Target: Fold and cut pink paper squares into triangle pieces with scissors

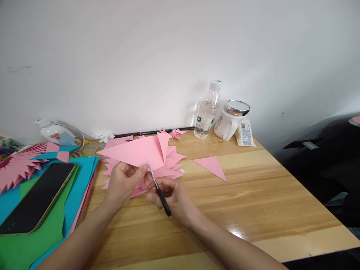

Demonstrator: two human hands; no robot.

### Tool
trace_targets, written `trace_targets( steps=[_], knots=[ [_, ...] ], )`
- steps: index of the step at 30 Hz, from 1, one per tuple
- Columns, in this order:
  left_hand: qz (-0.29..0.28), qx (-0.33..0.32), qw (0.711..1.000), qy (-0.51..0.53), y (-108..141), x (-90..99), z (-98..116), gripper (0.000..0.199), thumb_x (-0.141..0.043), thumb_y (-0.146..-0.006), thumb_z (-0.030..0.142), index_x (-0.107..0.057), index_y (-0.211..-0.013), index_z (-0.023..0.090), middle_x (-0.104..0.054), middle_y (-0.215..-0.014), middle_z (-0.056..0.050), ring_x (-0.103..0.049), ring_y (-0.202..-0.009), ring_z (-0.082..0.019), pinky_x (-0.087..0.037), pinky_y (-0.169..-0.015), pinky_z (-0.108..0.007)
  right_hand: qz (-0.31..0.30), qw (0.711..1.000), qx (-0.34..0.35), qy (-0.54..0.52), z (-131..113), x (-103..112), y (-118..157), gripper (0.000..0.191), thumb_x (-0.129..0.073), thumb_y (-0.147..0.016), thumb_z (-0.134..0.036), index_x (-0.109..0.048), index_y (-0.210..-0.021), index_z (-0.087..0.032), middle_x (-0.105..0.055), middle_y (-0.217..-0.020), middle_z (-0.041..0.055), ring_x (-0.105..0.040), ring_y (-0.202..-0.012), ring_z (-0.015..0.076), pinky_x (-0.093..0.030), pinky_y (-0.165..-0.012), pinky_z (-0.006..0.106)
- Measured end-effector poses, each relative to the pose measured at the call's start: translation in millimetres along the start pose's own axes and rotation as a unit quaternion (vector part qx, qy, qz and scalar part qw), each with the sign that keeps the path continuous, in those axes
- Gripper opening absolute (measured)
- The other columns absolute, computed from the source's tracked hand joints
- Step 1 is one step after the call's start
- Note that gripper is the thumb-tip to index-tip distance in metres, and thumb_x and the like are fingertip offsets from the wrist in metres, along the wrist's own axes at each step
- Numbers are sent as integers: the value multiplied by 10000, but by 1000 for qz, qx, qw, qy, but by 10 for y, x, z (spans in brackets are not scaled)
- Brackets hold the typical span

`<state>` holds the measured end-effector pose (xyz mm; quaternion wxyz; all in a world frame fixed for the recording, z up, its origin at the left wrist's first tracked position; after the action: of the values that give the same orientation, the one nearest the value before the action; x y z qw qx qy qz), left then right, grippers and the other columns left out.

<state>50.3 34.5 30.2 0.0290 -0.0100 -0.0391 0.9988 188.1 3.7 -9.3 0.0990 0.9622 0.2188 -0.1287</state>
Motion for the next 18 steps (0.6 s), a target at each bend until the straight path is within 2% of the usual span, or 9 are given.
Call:
trace_targets(
  steps=[7,13,18],
  knots=[
    [-8,-1,1000,16,17,-7,16,143,-639,-778,228,-570,-686,143,-657,-547,-8,-594,-452,-114,-479,-455,-199,9,1000,6,1,-25,-19,0,342,-753,-663,-418,-533,-730,-164,-341,-509,-92,-278,-463,46,-204,-454,209],
    [14,-18,999,27,27,4,1,134,-622,-797,205,-580,-689,138,-662,-568,-1,-620,-507,-104,-497,-504,-182,10,999,30,9,-20,-16,-3,318,-741,-684,-373,-497,-671,-169,-311,-530,-85,-249,-483,48,-177,-460,213],
    [13,8,1000,27,41,-8,1,150,-640,-783,217,-568,-682,132,-649,-552,-1,-597,-483,-103,-492,-487,-193,1,999,50,13,-49,-27,20,276,-731,-700,-363,-549,-744,-160,-318,-566,-77,-252,-520,59,-203,-482,210]
  ],
)
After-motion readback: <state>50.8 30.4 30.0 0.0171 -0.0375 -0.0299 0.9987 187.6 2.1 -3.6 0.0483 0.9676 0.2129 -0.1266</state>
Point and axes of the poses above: each hand's wrist, its own y-axis away from the middle knuckle, its own x-axis out of the back of the hand, z = x × y, the point moved 1 cm from there along -y, towards the middle knuckle
